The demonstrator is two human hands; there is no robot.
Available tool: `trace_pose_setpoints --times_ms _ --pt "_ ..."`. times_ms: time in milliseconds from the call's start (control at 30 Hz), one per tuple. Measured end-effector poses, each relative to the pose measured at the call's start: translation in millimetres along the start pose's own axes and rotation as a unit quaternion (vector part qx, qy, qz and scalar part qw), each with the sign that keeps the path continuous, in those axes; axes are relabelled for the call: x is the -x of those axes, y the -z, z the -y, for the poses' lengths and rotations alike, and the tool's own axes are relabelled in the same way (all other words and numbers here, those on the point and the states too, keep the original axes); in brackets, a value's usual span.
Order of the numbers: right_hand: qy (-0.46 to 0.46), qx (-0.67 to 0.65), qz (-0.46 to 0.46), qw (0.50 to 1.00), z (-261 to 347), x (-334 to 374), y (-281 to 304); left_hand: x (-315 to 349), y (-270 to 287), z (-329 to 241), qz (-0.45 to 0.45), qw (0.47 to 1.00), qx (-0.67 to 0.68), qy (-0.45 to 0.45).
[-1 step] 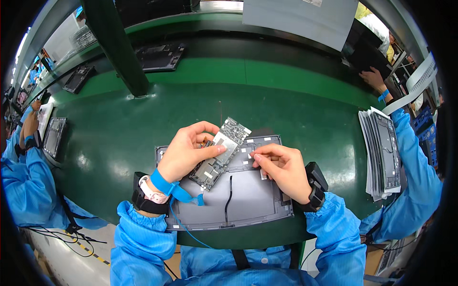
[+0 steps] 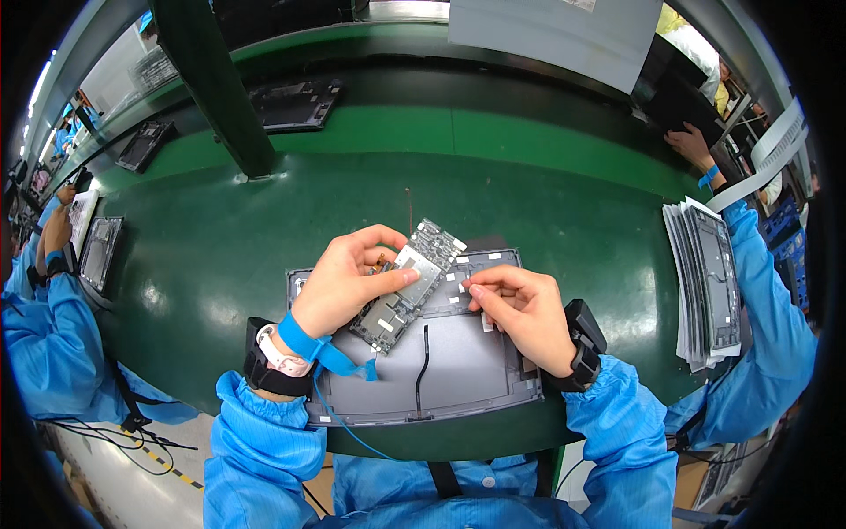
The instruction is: Assembling internal components of laptops on an assembly line by connecting ribbon cables to the motherboard.
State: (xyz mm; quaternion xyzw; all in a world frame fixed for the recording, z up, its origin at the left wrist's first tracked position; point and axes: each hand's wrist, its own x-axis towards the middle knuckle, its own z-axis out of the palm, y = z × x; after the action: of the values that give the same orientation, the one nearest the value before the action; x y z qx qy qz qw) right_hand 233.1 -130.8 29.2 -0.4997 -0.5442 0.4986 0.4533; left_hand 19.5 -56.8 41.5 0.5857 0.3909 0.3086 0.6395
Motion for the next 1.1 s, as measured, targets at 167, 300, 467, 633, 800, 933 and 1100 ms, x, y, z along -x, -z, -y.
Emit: trace_pose_setpoints --times_ms 167,300,467,633,800,933,1100 --pt "-0.03 -0.073 -0.005 0.997 11 -6 4 -1 -2 -3 0.014 0.999 -0.026 -0.016" --pt "-0.035 -0.068 0.001 0.997 7 -8 6 1 -3 -3 0.01 0.999 -0.047 -0.01" --pt "-0.014 -0.086 -0.008 0.996 11 -11 1 3 -6 -6 0.004 1.0 -0.025 -0.004" --pt "-0.022 -0.095 -0.002 0.995 11 -14 -2 1 -4 -4 0.007 0.999 -0.036 -0.008" --pt "-0.019 -0.106 -0.013 0.994 4 -13 -3 3 -3 -4 0.013 0.999 -0.031 -0.007" --pt "-0.003 -0.099 -0.025 0.995 1 -11 -3 6 -8 -6 0.026 1.0 0.011 -0.009" --pt "0.018 -0.108 -0.042 0.993 -1 -10 -4 8 -9 -7 0.028 1.0 0.009 -0.007"
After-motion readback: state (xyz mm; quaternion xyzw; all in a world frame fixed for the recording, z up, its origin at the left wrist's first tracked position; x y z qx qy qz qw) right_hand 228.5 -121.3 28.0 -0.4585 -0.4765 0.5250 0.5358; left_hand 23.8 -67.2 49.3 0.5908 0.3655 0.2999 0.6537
